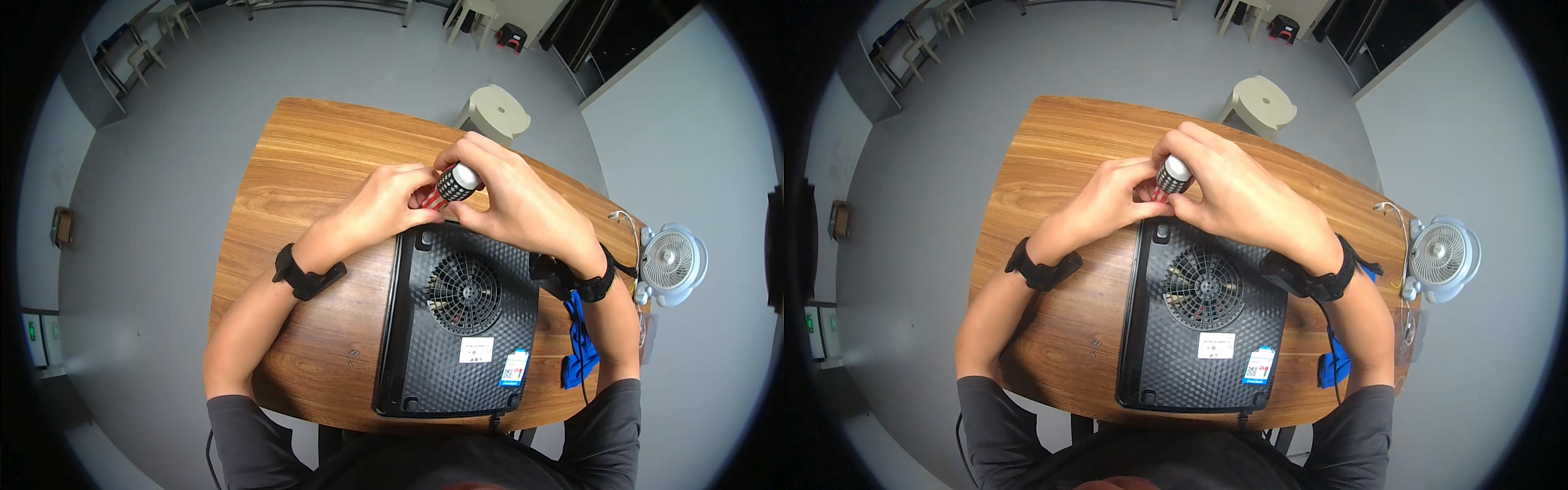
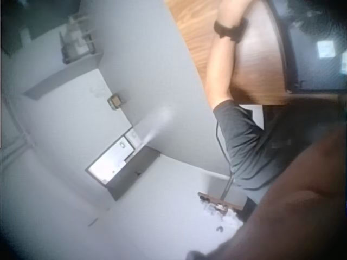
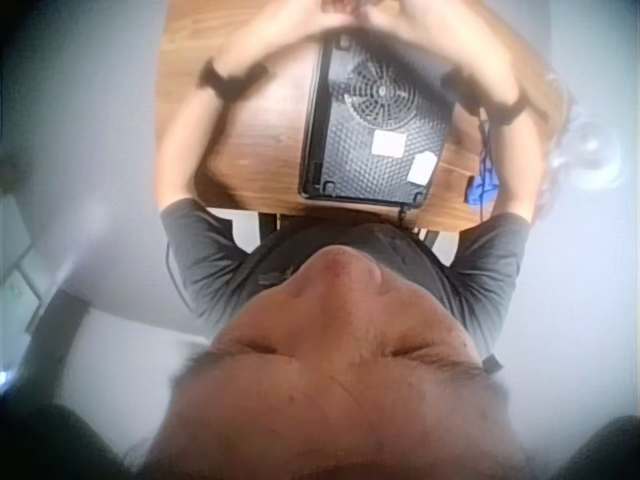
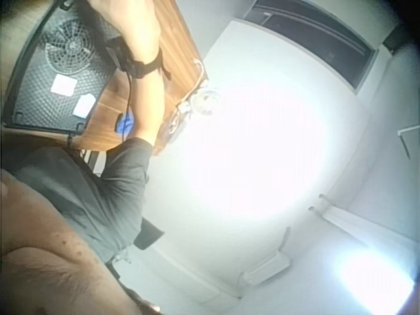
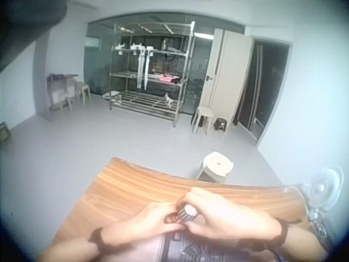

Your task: The person wipes the top surface of a portable induction cooktop with a blue cloth, then flips it over. Using a screwdriver, they remove multiple screws from the bottom casing and lift off the cover to reveal the internal fan and components.

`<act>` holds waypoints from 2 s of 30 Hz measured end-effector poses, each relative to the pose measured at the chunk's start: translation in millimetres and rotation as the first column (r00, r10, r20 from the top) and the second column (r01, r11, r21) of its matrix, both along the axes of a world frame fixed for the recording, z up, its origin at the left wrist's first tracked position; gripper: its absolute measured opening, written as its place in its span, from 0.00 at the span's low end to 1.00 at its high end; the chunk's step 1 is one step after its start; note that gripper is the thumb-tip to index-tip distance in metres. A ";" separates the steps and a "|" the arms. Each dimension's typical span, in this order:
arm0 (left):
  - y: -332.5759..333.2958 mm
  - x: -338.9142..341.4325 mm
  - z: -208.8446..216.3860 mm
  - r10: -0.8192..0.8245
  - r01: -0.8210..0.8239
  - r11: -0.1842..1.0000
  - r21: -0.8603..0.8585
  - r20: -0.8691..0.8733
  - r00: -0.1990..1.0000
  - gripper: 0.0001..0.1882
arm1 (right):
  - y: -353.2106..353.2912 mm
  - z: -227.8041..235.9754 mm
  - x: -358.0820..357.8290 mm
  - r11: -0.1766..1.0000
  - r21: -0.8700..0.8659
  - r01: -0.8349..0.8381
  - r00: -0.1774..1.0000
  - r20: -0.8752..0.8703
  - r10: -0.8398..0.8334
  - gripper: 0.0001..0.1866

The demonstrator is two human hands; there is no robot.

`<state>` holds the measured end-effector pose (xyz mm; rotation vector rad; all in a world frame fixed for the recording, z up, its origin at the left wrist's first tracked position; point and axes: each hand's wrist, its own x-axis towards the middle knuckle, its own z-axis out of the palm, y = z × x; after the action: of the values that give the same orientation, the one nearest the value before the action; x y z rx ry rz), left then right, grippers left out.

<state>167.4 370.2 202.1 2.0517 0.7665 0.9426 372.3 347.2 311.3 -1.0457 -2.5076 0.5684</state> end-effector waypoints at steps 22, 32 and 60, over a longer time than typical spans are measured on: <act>-2.7 -2.9 11.2 -0.003 -0.002 0.998 -0.064 -0.073 0.997 0.14 | -7.0 6.3 -4.9 0.980 0.017 0.197 0.950 0.243 -0.195 0.21; -2.2 -2.3 -0.1 -0.018 0.016 0.990 -0.137 -0.016 1.000 0.14 | 1.3 -8.4 9.5 0.994 0.051 -0.092 0.994 0.060 0.089 0.19; -7.0 2.2 14.1 0.060 -0.096 0.972 -0.215 -0.168 0.984 0.17 | 4.3 -9.3 1.1 0.978 0.042 -0.206 0.978 -0.028 0.208 0.14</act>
<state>169.6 363.2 216.2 1.9274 0.9994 0.7037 373.5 351.5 301.9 -0.7599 -2.6060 0.5871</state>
